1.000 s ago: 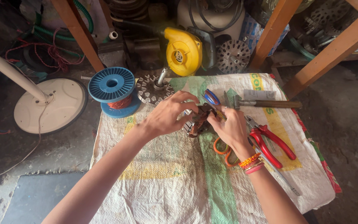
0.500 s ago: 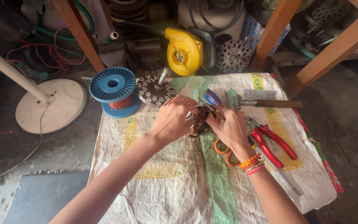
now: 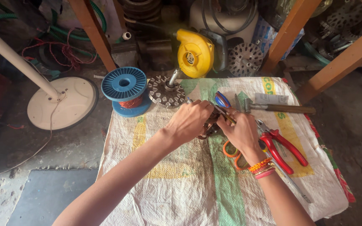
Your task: The person works on an electric motor armature on a cloth-covered workbench, using a screwdriver to pry and turn parts of the wound copper rotor, cutting wire with scissors and pliers, and tapping components with a hammer while repositioning the armature by hand throughout.
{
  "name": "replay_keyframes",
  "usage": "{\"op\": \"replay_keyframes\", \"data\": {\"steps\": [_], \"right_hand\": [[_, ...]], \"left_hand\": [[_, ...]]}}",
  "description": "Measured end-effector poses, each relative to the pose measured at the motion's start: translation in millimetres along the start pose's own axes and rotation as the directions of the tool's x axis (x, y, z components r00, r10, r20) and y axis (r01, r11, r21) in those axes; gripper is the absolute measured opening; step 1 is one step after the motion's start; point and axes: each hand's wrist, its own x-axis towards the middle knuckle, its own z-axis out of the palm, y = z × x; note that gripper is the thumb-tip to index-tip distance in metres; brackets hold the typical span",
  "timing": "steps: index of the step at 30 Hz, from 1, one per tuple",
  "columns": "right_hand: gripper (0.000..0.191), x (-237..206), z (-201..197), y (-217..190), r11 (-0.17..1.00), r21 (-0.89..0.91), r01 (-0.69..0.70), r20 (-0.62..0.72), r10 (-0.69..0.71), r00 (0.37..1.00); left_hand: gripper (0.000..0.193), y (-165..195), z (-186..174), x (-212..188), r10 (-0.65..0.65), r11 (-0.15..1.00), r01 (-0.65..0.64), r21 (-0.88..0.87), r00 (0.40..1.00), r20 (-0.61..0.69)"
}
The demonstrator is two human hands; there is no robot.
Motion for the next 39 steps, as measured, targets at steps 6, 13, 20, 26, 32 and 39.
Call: {"op": "replay_keyframes", "data": {"steps": [6, 13, 20, 26, 32, 39], "right_hand": [[0.03, 0, 1, 8, 0.999, -0.019, -0.027, 0.021, 0.028, 0.999], [0.035, -1, 1, 6, 0.998, -0.026, -0.053, 0.024, 0.054, 0.998], [0.033, -3, 0, 2, 1.0, -0.017, -0.018, 0.0, 0.018, 1.0], [0.03, -3, 1, 1, 1.0, 0.014, 0.025, -0.012, -0.025, 1.0], [0.03, -4, 3, 1, 0.997, 0.026, 0.067, -0.035, -0.066, 0.997], [0.033, -2, 6, 8, 1.0, -0.012, 0.015, -0.011, -0.015, 1.0]], "left_hand": [[0.041, -19, 7, 5, 0.142, 0.986, -0.145, 0.079, 0.989, 0.048], [0.017, -26, -7, -9, 0.079, 0.974, -0.08, -0.212, 0.997, -0.014], [0.027, -8, -18, -14, -0.031, 0.956, 0.018, -0.294, 0.999, -0.038], [0.025, 2, -14, -9, -0.082, 0.972, 0.077, -0.223, 0.997, -0.014], [0.021, -6, -15, -1, -0.008, 0.977, 0.02, -0.211, 0.998, 0.059], [0.01, -24, -14, 6, 0.095, 0.923, -0.091, -0.373, 0.995, -0.008]]}}
